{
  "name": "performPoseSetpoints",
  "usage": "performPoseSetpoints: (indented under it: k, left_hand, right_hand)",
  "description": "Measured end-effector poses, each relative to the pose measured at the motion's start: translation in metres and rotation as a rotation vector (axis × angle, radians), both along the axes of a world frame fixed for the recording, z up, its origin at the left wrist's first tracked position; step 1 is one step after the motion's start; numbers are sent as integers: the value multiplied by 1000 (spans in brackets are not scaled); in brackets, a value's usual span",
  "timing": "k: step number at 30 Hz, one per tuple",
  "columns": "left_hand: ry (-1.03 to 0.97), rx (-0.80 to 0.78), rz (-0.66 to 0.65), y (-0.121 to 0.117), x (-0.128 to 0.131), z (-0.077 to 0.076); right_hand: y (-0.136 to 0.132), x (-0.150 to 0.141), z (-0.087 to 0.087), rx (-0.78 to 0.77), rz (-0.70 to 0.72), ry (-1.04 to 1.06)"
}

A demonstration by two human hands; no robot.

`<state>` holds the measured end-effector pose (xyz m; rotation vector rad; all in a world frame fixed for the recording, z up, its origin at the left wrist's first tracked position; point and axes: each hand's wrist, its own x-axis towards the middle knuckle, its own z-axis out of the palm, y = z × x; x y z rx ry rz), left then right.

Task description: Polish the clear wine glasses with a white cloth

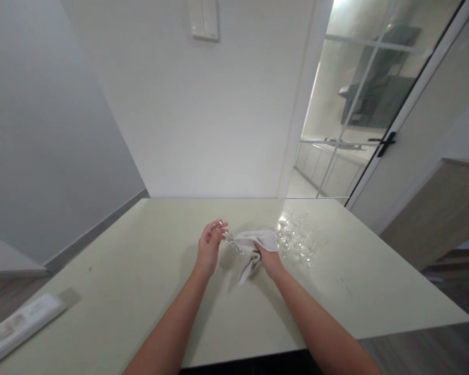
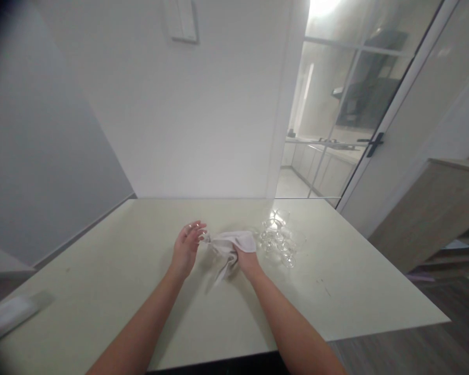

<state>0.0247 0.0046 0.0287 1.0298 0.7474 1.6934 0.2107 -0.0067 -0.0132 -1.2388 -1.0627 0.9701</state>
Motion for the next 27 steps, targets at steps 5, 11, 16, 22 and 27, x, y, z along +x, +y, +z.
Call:
performPoseSetpoints:
  k: [5, 11, 16, 22, 27]
  left_hand:
    - [-119, 6, 38, 4, -7, 1]
    - [155, 108, -83, -5, 5, -1]
    - [304, 169, -157, -10, 9, -5]
    - [445, 249, -103, -12, 12, 2]
    - [269, 280, 264, -16, 16, 25]
  right_hand:
    - [-4, -5, 1, -12, 162, 254]
    - [-11, -24, 0, -203, 395, 490]
    - [-8, -19, -1, -133, 318, 430]
    - [-4, -16, -5, -132, 267, 277]
    - [7, -16, -13, -33, 220, 89]
